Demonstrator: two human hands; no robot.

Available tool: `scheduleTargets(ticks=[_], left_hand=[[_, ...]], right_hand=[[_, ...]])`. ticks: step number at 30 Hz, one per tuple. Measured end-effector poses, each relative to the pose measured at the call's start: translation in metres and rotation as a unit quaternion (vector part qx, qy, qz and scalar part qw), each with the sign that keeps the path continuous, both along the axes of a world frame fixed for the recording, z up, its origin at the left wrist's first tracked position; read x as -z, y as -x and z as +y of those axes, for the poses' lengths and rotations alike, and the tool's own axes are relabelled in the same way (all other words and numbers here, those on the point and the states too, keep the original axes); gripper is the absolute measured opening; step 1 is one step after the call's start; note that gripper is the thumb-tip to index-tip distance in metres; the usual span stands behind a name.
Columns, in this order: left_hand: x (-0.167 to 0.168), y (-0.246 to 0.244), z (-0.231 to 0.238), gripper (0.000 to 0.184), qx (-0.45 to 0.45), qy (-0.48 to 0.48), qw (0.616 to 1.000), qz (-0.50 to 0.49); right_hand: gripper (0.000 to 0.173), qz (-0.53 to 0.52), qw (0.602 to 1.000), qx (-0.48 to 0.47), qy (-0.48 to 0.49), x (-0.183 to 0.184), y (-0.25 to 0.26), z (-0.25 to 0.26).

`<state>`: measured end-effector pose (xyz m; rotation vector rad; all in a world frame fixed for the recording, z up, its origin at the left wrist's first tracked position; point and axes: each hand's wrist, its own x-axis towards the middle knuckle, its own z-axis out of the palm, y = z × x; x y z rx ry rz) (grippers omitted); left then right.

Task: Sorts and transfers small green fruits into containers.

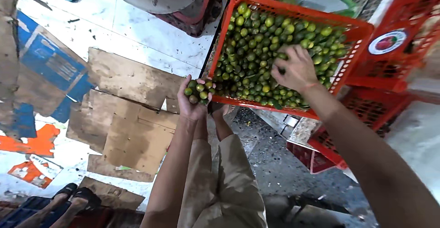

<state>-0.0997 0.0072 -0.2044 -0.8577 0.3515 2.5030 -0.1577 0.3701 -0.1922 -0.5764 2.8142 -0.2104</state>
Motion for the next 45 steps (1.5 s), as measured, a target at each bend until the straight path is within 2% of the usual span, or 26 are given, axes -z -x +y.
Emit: scheduleTargets(ticks=[5, 8, 11, 15, 16, 18, 20, 22, 26, 28, 33, 35, 39, 40, 41, 43, 44, 45], left_hand=[[0.002, 0.0, -0.015, 0.057, -0.022, -0.019, 1.0, -0.006], [0.0, -0.002, -0.017, 0.056, 0.007, 0.01, 1.0, -0.002], [0.003, -0.007, -0.009, 0.058, 0.046, 0.031, 0.998, 0.015], [0.004, -0.016, 0.005, 0.058, 0.073, 0.043, 0.996, 0.005], [0.005, -0.017, 0.007, 0.058, 0.078, 0.043, 0.996, 0.005], [0.006, -0.019, 0.012, 0.057, 0.081, 0.042, 0.996, -0.001], [0.006, -0.018, 0.014, 0.057, 0.081, 0.034, 0.996, -0.002], [0.005, -0.017, 0.015, 0.056, 0.076, 0.021, 0.997, -0.002], [0.001, -0.009, 0.019, 0.056, 0.064, 0.021, 0.998, -0.006], [0.001, -0.004, 0.02, 0.057, 0.045, 0.015, 0.999, -0.01], [0.003, 0.001, 0.025, 0.058, 0.027, -0.015, 1.0, 0.0], [0.001, 0.003, 0.028, 0.059, 0.028, -0.021, 0.999, -0.005], [0.003, 0.001, 0.03, 0.059, 0.037, -0.029, 0.999, 0.001], [0.004, -0.001, 0.03, 0.058, 0.041, -0.026, 0.999, 0.001], [0.004, -0.001, 0.029, 0.058, 0.043, -0.026, 0.999, 0.002], [0.006, -0.003, 0.027, 0.059, 0.044, -0.028, 0.999, 0.0], [0.007, -0.004, 0.026, 0.058, 0.044, -0.025, 0.999, 0.001], [0.008, -0.005, 0.024, 0.058, 0.042, -0.023, 0.999, -0.003]], right_hand=[[0.036, -0.02, 0.997, 0.063, -0.045, -0.012, -0.052, 0.034], [0.042, 0.041, 0.987, 0.138, -0.071, -0.016, -0.06, 0.031], [0.037, 0.06, 0.981, 0.18, -0.04, -0.022, -0.035, -0.007], [0.03, -0.043, 0.974, 0.18, 0.128, -0.003, 0.01, -0.079], [0.031, -0.06, 0.976, 0.167, 0.13, 0.005, 0.019, -0.091], [0.03, -0.096, 0.982, 0.149, 0.066, 0.012, 0.034, -0.114], [0.032, -0.133, 0.975, 0.178, -0.031, 0.008, 0.043, -0.138], [0.038, -0.169, 0.957, 0.225, -0.076, 0.002, 0.049, -0.153], [0.04, -0.229, 0.919, 0.321, -0.004, -0.001, 0.06, -0.151], [0.043, -0.237, 0.911, 0.338, -0.006, -0.002, 0.065, -0.154], [0.069, -0.256, 0.892, 0.372, -0.01, 0.001, 0.069, -0.17], [0.067, -0.236, 0.889, 0.391, 0.035, 0.01, 0.063, -0.166], [0.07, -0.167, 0.86, 0.441, 0.197, 0.017, 0.035, -0.146], [0.065, -0.149, 0.844, 0.452, 0.248, 0.015, 0.024, -0.139], [0.053, -0.128, 0.82, 0.465, 0.31, 0.01, 0.014, -0.129], [0.027, -0.119, 0.731, 0.505, 0.443, -0.002, -0.004, -0.106], [0.026, -0.107, 0.709, 0.525, 0.46, -0.005, -0.006, -0.093], [0.024, -0.074, 0.72, 0.54, 0.429, -0.006, -0.007, -0.082]])
